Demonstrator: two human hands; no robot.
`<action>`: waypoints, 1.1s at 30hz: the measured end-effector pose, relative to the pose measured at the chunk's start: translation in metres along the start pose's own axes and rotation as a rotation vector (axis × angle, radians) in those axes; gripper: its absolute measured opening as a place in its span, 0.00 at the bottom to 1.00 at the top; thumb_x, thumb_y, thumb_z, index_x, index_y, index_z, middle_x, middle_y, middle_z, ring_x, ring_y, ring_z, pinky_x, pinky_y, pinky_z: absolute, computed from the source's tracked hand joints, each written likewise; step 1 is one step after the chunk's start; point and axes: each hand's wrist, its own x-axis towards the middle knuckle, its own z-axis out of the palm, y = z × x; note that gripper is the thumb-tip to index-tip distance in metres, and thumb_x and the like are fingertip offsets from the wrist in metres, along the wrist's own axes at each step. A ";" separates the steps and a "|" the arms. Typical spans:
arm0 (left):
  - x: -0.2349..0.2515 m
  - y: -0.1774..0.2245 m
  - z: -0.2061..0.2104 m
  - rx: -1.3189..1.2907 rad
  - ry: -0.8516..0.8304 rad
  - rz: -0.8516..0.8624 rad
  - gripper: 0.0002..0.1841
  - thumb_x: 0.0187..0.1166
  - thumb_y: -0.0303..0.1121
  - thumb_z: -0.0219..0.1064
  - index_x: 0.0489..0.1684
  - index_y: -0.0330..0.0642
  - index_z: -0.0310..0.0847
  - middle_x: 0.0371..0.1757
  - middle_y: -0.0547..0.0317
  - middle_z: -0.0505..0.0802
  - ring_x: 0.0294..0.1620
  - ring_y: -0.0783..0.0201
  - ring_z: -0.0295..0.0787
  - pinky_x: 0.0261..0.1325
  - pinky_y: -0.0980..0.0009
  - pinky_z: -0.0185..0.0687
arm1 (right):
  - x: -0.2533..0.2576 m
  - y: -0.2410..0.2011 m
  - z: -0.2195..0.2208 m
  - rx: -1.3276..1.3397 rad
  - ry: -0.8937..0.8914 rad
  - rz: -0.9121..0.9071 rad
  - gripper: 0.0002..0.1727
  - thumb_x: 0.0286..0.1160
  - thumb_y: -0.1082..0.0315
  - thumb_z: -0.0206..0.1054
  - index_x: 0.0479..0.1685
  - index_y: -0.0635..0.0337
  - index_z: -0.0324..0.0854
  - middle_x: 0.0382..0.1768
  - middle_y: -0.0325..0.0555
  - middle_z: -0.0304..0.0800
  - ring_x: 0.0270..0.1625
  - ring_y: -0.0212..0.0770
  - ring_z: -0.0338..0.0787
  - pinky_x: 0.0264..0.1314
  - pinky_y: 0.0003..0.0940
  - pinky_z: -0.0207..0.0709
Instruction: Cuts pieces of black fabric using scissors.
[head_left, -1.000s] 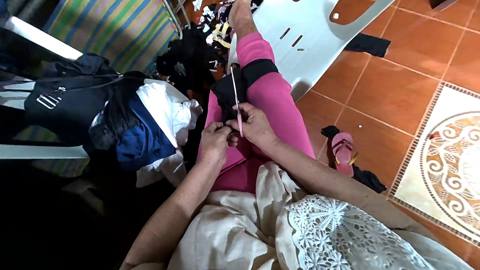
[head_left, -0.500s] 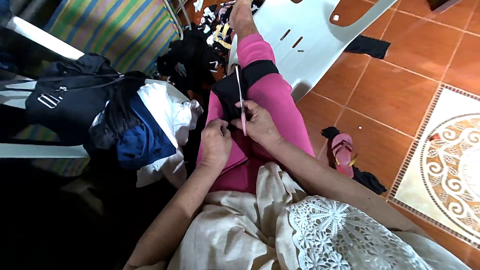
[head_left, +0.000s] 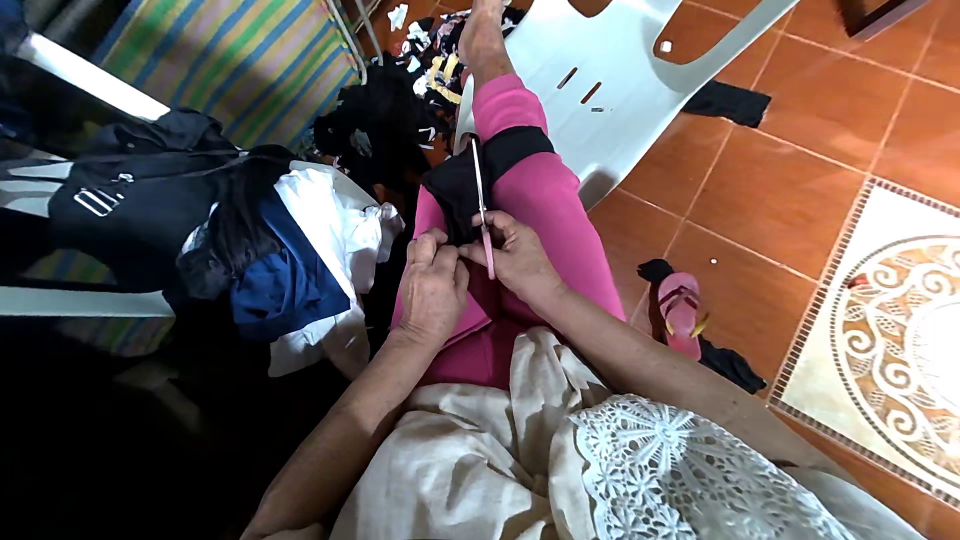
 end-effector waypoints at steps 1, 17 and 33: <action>0.000 -0.001 0.002 -0.050 0.046 0.029 0.03 0.69 0.21 0.68 0.32 0.31 0.89 0.53 0.40 0.90 0.56 0.47 0.87 0.61 0.59 0.84 | 0.000 0.000 -0.001 0.077 -0.008 0.031 0.20 0.68 0.72 0.77 0.60 0.62 0.81 0.32 0.44 0.84 0.22 0.31 0.77 0.24 0.26 0.74; 0.014 0.004 0.030 -0.228 0.127 0.306 0.05 0.75 0.22 0.66 0.34 0.31 0.89 0.41 0.45 0.93 0.51 0.50 0.91 0.62 0.62 0.86 | 0.005 -0.017 -0.032 0.151 0.010 0.188 0.17 0.68 0.80 0.71 0.57 0.60 0.82 0.27 0.40 0.83 0.16 0.28 0.73 0.17 0.21 0.69; 0.073 -0.007 0.029 0.005 -0.259 0.103 0.09 0.73 0.19 0.66 0.44 0.32 0.90 0.54 0.39 0.92 0.62 0.38 0.87 0.59 0.46 0.86 | 0.006 -0.018 -0.040 0.097 0.054 0.066 0.21 0.66 0.80 0.73 0.59 0.61 0.79 0.31 0.41 0.85 0.20 0.29 0.79 0.23 0.23 0.77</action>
